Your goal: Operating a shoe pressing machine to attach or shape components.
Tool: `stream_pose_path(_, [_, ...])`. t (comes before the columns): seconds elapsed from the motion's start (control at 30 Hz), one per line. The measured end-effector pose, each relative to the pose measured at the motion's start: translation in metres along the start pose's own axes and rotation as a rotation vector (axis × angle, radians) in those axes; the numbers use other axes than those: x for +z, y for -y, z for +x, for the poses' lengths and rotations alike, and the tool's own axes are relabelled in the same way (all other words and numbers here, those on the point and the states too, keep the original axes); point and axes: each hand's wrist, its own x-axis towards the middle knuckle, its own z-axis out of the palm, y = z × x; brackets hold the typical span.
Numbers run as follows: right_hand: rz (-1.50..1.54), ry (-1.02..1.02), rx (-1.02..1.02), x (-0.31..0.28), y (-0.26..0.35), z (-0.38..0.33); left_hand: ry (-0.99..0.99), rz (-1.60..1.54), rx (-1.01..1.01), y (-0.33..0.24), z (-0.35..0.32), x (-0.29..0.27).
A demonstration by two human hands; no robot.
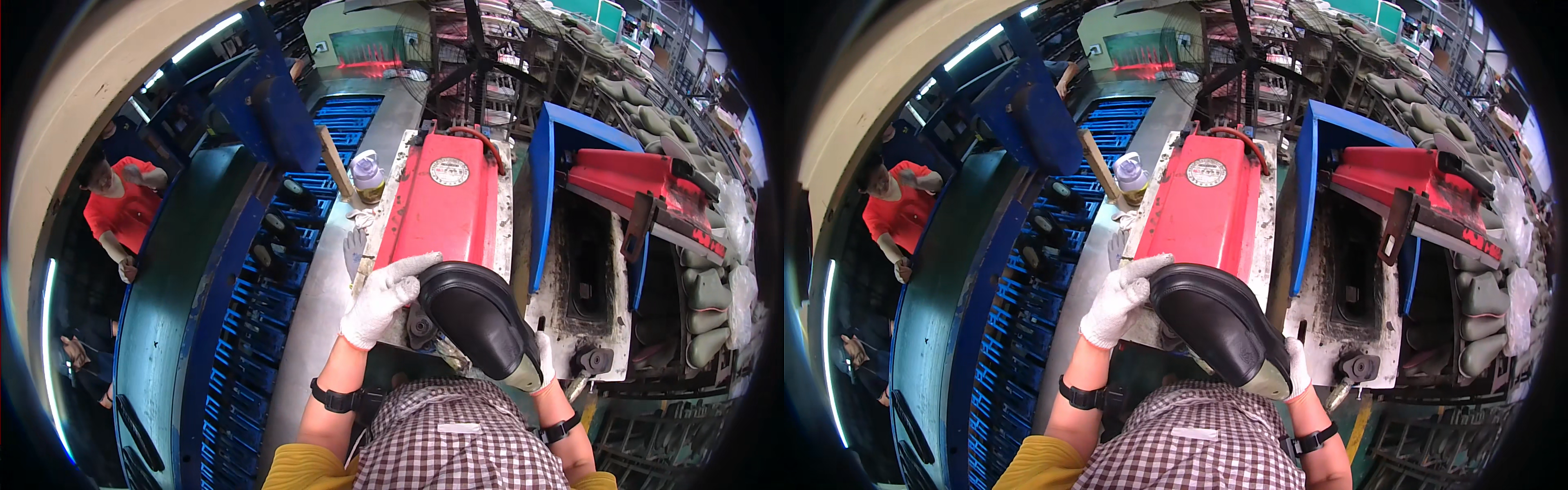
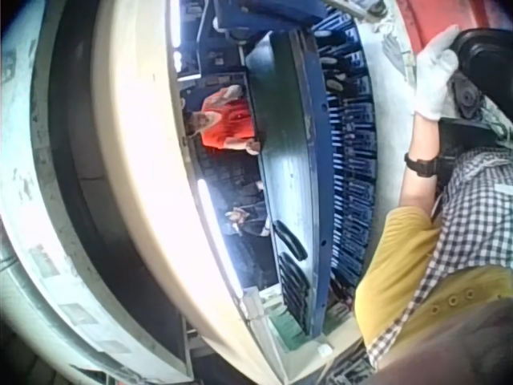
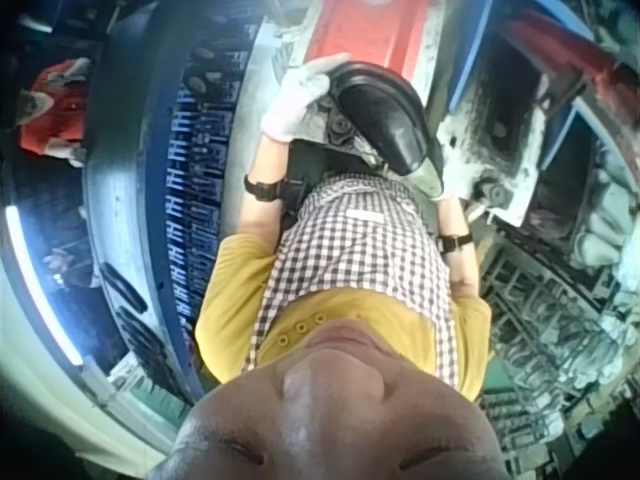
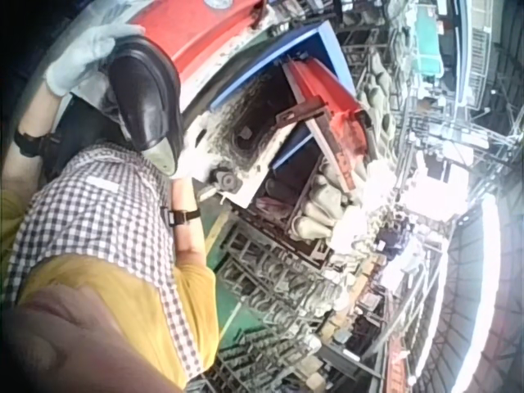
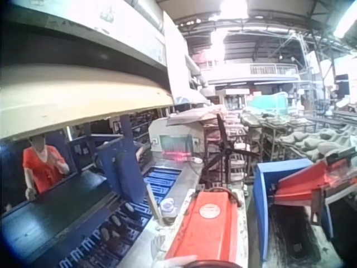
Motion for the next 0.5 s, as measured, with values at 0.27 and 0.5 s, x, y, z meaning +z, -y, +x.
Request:
stream_pose_path(0.27, [-0.089, -0.02, -0.061, 0.018, 0.012, -0.017, -0.003, -0.117, 0.105, 0.01, 0.002, 0.005])
stream_pose_path(0.5, [-0.378, -0.008, -0.196, 0.034, 0.022, -0.02, -0.196, -0.173, 0.13, 0.014, 0.003, 0.016])
